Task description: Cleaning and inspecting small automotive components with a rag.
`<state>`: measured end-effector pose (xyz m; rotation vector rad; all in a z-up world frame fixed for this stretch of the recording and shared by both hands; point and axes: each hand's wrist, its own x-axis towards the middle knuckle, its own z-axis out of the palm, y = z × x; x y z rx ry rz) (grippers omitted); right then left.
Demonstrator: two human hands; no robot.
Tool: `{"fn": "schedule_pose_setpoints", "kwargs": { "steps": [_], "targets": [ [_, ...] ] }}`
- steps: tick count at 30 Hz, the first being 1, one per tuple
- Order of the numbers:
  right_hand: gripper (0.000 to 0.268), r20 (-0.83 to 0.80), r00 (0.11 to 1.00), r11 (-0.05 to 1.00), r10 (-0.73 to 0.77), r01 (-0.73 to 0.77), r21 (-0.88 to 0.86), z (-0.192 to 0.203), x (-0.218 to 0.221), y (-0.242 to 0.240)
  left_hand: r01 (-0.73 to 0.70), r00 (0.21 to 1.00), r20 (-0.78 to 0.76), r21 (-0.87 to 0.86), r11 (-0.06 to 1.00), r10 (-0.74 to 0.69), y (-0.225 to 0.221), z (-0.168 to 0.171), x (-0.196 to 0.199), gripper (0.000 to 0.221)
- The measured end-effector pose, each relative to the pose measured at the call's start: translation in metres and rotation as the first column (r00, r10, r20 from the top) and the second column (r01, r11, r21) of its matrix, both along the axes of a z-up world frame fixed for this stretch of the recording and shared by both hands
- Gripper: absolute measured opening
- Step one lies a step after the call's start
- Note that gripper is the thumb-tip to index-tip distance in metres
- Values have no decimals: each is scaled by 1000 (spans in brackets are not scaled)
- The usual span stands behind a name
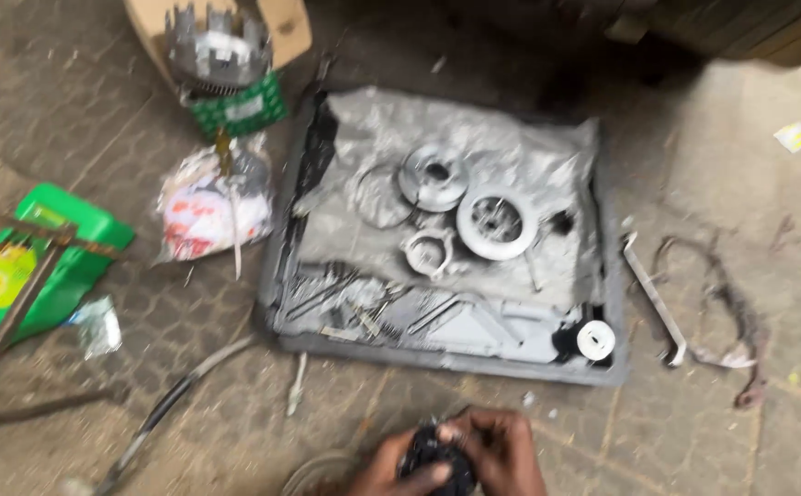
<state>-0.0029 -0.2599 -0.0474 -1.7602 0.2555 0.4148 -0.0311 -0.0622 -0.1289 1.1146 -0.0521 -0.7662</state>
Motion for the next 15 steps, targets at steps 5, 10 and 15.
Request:
{"fn": "schedule_pose_setpoints", "kwargs": {
  "steps": [5, 10, 15],
  "targets": [
    [2, 59, 995, 996, -85, 86, -11, 26, -9, 18, -229, 963, -99, 185, 956, 250, 4, 8, -21, 60],
    [14, 47, 979, 967, -197, 187, 171, 34, -11, 9, -286, 950, 197, 233, 929, 244, 14, 30, 1, 44],
    [35, -78, 993, 985, -85, 96, 144, 54, -10, 26, -300, 925, 318, 268, 915, 210, 14, 34, 6, 41]
  ]
}}
